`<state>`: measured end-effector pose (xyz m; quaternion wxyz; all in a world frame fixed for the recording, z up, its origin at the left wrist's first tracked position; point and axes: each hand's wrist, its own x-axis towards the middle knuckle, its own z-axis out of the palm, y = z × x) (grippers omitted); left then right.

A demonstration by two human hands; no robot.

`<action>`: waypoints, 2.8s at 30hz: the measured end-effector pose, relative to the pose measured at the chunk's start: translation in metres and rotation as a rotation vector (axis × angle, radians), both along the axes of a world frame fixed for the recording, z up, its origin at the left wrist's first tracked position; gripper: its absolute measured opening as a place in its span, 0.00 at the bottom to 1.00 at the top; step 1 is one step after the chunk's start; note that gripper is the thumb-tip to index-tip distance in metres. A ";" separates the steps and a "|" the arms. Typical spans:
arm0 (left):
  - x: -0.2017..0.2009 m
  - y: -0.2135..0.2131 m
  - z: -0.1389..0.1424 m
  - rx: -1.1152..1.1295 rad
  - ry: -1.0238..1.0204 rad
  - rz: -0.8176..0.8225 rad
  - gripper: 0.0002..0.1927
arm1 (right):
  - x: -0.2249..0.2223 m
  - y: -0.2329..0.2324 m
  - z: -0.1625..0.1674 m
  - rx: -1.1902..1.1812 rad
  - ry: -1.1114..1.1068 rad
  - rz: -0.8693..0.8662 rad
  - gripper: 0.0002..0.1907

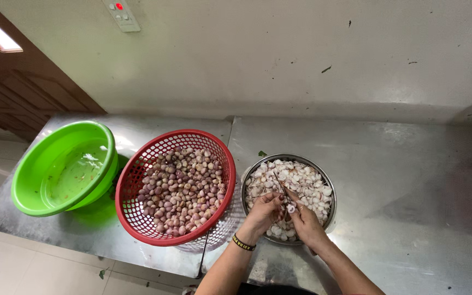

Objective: The person peels shallots one at a time, using a small knife to trim and remove the outer skins over a metal tray of peeled shallots. They take unpeeled shallots from a red basket, cut off the root end, peel off the skin, and place the peeled shallot on the tray.

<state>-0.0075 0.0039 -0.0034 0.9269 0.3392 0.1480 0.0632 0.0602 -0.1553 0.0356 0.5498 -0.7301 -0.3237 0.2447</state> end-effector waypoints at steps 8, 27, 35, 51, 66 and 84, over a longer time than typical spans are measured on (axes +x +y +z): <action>0.010 0.004 0.007 0.331 -0.029 0.179 0.11 | -0.006 -0.012 0.006 -0.269 0.203 -0.019 0.30; 0.014 0.005 0.014 0.310 0.061 0.173 0.09 | 0.004 -0.011 -0.022 -0.157 0.408 -0.032 0.28; 0.009 0.000 0.004 0.128 -0.035 0.018 0.12 | 0.011 0.004 -0.025 -0.186 0.157 -0.046 0.28; 0.006 0.000 0.004 0.008 -0.017 -0.114 0.10 | 0.018 -0.004 -0.040 -0.090 0.361 -0.072 0.21; -0.001 0.011 0.008 0.296 -0.058 0.098 0.14 | -0.001 -0.014 -0.034 -0.134 0.261 0.046 0.31; -0.005 0.010 0.002 0.008 -0.036 -0.060 0.11 | 0.009 0.004 -0.026 -0.273 0.152 -0.027 0.27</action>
